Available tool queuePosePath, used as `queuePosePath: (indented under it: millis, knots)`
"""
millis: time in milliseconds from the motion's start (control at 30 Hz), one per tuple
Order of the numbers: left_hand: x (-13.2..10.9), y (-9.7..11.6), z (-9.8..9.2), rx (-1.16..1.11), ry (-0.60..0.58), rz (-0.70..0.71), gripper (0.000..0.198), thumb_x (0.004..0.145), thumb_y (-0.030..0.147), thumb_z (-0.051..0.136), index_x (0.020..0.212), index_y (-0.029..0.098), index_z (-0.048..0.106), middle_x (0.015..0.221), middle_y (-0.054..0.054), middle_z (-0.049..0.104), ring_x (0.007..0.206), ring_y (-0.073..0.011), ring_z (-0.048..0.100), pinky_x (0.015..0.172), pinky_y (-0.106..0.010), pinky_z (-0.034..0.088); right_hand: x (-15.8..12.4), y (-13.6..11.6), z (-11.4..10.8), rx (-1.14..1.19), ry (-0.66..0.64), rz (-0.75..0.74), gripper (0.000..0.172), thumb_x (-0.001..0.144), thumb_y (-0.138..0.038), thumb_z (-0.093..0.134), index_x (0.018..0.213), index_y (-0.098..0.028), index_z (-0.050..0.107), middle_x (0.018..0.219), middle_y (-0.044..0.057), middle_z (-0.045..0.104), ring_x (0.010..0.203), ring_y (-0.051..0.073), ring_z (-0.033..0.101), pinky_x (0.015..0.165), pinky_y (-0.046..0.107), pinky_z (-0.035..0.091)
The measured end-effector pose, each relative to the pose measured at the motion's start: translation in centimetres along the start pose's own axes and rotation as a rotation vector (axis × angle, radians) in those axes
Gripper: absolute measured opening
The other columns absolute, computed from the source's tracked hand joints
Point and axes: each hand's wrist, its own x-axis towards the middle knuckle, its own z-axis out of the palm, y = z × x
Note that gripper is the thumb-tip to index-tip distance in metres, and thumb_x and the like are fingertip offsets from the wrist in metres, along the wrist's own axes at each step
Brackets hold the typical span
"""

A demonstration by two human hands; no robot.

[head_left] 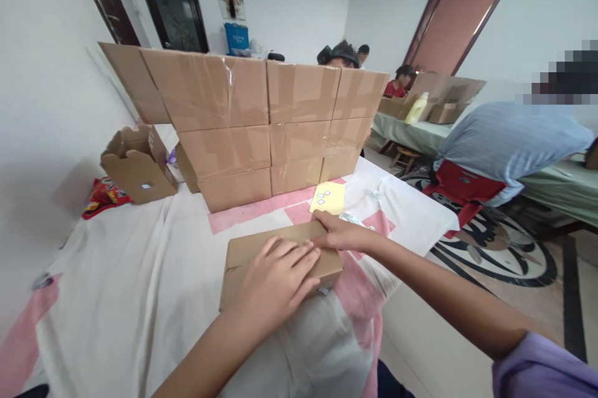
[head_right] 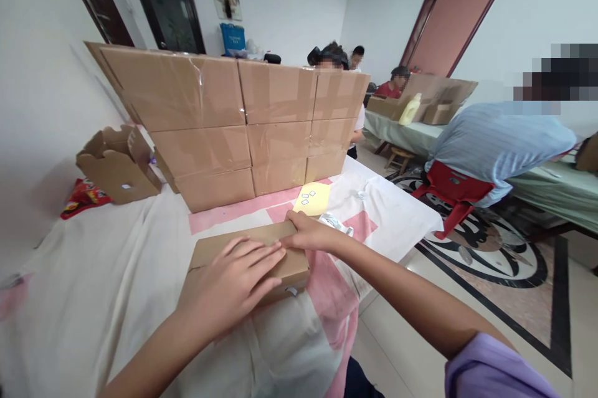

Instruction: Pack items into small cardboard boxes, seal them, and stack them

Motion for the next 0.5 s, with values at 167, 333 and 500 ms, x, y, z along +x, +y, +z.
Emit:
queuePosePath:
  millis: [167, 333, 500]
  knots:
    - [0.0, 0.6, 1.2, -0.009, 0.075, -0.031, 0.040, 0.093, 0.036, 0.067, 0.129, 0.019, 0.064, 0.125, -0.003, 0.074, 0.112, -0.0252, 0.065, 0.100, -0.045, 0.046, -0.4, -0.1, 0.1, 0.078, 0.005, 0.023, 0.037, 0.077, -0.043, 0.072, 0.096, -0.022, 0.048, 0.103, 0.004, 0.057, 0.096, 0.024, 0.056, 0.077, 0.032, 0.045]
    - [-0.1, 0.8, 2.1, -0.043, 0.127, -0.078, 0.034, 0.091, 0.029, 0.067, 0.124, 0.021, 0.067, 0.119, -0.003, 0.076, 0.111, -0.0243, 0.065, 0.099, -0.045, 0.048, -0.7, -0.6, 0.2, 0.152, 0.008, 0.060, 0.037, 0.074, -0.038, 0.072, 0.095, -0.023, 0.047, 0.101, 0.003, 0.056, 0.099, 0.025, 0.056, 0.077, 0.032, 0.044]
    - [-0.2, 0.9, 2.4, -0.044, 0.146, -0.117, 0.031, 0.088, 0.028, 0.068, 0.119, 0.024, 0.070, 0.121, -0.003, 0.075, 0.110, -0.0269, 0.063, 0.095, -0.045, 0.052, -1.0, 0.0, 0.6, 0.226, 0.045, 0.047, 0.028, 0.080, -0.036, 0.063, 0.100, -0.022, 0.048, 0.106, 0.003, 0.057, 0.103, 0.025, 0.056, 0.083, 0.034, 0.046]
